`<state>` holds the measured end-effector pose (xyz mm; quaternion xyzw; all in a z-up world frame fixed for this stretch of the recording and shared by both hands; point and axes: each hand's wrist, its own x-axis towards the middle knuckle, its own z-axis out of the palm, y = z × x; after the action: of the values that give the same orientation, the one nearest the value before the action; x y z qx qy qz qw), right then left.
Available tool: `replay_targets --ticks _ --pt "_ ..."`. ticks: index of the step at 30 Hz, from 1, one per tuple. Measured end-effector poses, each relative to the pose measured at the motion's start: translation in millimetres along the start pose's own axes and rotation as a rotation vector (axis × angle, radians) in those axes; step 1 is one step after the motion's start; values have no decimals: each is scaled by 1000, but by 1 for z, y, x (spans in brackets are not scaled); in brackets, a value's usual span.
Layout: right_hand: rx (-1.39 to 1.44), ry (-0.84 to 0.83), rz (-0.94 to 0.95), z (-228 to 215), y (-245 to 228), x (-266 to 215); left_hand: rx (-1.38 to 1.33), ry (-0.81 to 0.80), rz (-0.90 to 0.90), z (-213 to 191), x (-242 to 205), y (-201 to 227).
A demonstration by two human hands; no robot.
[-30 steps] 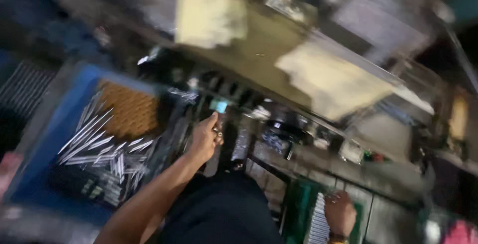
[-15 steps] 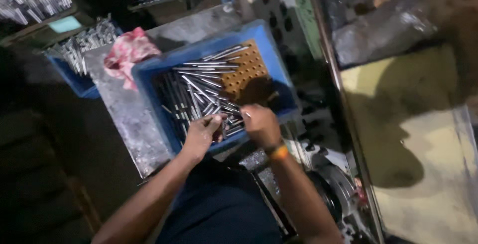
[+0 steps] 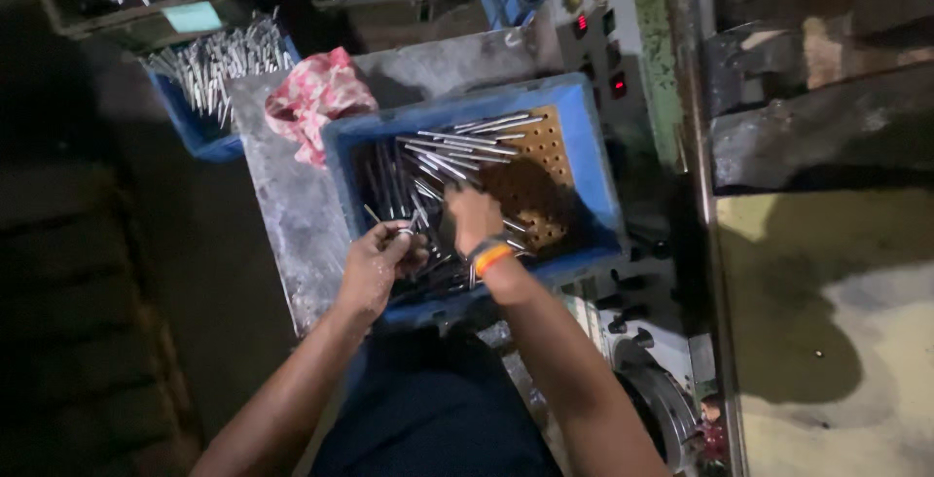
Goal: The person repeatedly picks up metal rods from a blue bin, inserts them into a grinding machine, operates a lever to process them, and then places the finished rods into a green tray. The cycle continues throughout the clip.
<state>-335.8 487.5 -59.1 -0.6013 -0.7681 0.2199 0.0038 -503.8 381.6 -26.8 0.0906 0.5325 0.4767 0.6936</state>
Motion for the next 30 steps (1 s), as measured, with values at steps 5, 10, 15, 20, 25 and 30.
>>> replay_targets --ticks 5,10,15,20,25,30 --pt "-77 -45 -76 -46 12 -38 151 -82 85 18 9 11" --pt "98 327 -144 -100 26 -101 299 -210 165 64 13 8" --pt "120 260 131 -128 34 -177 365 -673 226 117 22 -2" --pt "327 357 368 -125 52 -252 213 -916 -442 170 1 -33" --pt "789 559 785 -98 77 -311 214 -810 -751 224 -47 -87" --pt "1084 868 998 -92 94 -368 206 -1012 -839 261 -69 -140"
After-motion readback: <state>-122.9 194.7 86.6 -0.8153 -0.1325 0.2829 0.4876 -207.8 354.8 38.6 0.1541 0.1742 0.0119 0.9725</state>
